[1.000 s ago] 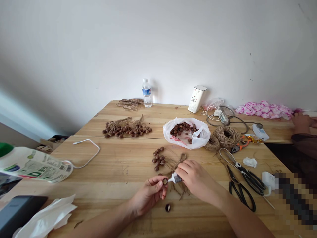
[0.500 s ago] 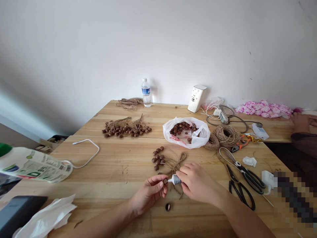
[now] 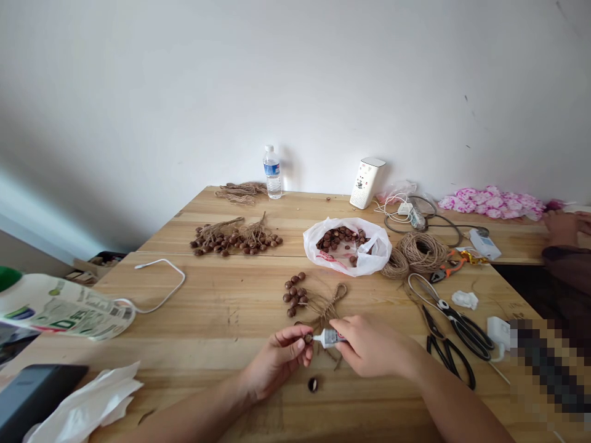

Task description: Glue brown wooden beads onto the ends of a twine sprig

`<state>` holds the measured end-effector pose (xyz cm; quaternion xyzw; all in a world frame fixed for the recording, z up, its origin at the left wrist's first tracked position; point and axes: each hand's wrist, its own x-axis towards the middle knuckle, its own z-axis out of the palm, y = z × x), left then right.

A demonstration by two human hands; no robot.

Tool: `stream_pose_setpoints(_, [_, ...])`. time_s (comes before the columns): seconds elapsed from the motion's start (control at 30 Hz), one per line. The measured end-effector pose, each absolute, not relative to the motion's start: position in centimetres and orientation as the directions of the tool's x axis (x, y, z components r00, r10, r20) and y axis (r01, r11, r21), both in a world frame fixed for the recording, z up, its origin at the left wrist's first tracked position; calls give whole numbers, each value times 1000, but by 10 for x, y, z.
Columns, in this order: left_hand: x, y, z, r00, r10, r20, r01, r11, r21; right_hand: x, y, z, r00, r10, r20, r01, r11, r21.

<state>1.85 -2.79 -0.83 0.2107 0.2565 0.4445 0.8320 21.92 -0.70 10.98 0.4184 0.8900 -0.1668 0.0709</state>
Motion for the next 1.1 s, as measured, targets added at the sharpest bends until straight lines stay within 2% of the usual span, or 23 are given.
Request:
stream_pose_setpoints(0.23, [19, -28, -10, 466, 856, -223, -612, 493, 619, 227, -1, 105, -567, 692, -447, 823, 461, -331])
stream_pose_setpoints(0.43, [19, -29, -12, 446, 867, -223, -620, 479, 622, 229, 7, 102, -539, 563, -626, 839, 292, -459])
stream_pose_setpoints(0.6, [19, -29, -9, 441, 867, -230, -626, 481, 613, 230, 5, 106, -593, 590, -548, 793, 311, -523])
stream_pose_setpoints(0.83, [18, -27, -9, 470, 856, -217, -625, 496, 603, 227, 2, 111, -641, 626, -444, 760, 437, -481])
stream_pose_setpoints(1.1, [18, -27, -9, 478, 848, -229, -630, 513, 583, 226, 5, 103, -632, 573, -522, 768, 371, -523])
